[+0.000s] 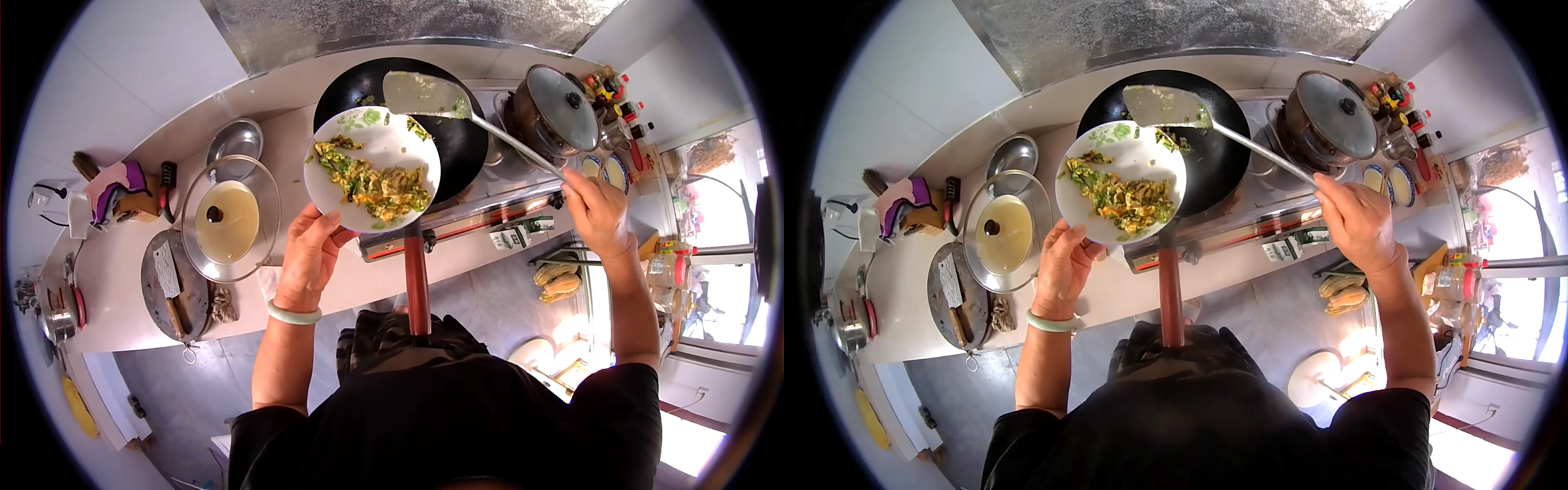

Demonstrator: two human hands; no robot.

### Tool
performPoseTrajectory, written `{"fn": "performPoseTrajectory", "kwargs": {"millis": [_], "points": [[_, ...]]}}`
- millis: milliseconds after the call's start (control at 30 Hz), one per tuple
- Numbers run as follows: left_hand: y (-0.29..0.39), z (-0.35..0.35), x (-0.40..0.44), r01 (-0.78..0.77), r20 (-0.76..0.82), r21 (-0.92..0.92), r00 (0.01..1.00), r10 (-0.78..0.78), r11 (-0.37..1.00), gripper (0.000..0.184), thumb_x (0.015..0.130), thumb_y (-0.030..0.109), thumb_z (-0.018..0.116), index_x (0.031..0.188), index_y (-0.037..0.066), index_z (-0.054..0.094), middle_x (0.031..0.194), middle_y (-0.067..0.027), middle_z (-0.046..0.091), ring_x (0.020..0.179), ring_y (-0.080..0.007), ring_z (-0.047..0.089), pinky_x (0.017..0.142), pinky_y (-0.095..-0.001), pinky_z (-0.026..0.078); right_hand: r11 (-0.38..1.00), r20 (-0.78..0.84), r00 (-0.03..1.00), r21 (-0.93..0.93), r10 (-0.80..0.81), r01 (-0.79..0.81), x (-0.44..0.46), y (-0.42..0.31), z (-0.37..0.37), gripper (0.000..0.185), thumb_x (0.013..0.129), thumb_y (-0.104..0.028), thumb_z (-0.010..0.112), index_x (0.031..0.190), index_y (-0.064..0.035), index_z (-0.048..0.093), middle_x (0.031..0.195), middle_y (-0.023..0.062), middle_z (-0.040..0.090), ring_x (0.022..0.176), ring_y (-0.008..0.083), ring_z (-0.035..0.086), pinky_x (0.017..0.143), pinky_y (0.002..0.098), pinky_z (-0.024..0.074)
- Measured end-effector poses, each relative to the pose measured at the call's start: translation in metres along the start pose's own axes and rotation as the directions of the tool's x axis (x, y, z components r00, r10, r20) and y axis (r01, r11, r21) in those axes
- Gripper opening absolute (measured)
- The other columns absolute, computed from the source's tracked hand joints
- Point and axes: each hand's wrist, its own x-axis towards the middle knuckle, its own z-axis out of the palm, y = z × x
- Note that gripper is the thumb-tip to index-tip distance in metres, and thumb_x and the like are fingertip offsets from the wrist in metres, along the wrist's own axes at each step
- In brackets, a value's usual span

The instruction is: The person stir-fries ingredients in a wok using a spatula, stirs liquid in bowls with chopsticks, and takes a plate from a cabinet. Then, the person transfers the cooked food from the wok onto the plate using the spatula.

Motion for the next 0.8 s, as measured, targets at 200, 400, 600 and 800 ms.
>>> {"fn": "performPoseTrajectory", "kwargs": {"millis": [200,400,600,800], "points": [[-0.011,0.0,0.003,-0.028,-0.012,-0.025,1.0,0.027,0.999,0.031,0.09,0.015,0.059,0.118,0.001,0.056,0.111,-0.0096,0.064,0.099,-0.0174,0.063,0.086,-0.0311,0.051,0.994,0.058,0.995,-0.073,-0.079,0.083,-0.004,-0.013,-0.004,0.029,0.079,0.003,0.067,0.108,0.002,0.063,0.07,0.0114,0.06,0.057,0.0248,0.057,0.053,0.0344,0.0452],[-0.021,0.002,0.006,-0.046,-0.078,-0.042,0.996,0.043,0.998,0.032,0.09,0.014,0.058,0.119,0.001,0.056,0.112,-0.0094,0.064,0.1,-0.0181,0.062,0.088,-0.0319,0.051,0.994,0.01,0.995,0.061,0.095,-0.096,-0.01,-0.013,0.003,0.026,0.081,0.002,0.065,0.108,0.0021,0.064,0.076,0.0145,0.063,0.062,0.0267,0.061,0.057,0.0348,0.0474],[-0.003,-0.024,-0.013,-0.216,-0.197,0.022,0.956,0.216,0.976,0.029,0.088,0.011,0.058,0.115,0.001,0.058,0.112,-0.0118,0.063,0.102,-0.0229,0.063,0.093,-0.0376,0.051,0.827,0.349,0.79,0.068,0.504,-0.558,0.041,0.021,0.005,0.02,0.086,-0.014,0.062,0.104,-0.0057,0.065,0.082,0.0182,0.066,0.074,0.0346,0.064,0.065,0.0393,0.0491],[0.023,-0.068,-0.059,-0.253,-0.279,0.092,0.922,0.269,0.963,0.026,0.09,0.008,0.055,0.115,0.001,0.056,0.116,-0.0118,0.062,0.108,-0.0238,0.06,0.098,-0.0405,0.048,0.963,0.556,0.796,-0.236,0.242,-0.128,0.121,0.054,0.021,0.02,0.084,-0.013,0.062,0.1,-0.0034,0.066,0.088,0.0203,0.066,0.082,0.0368,0.064,0.074,0.0433,0.0495]]}}
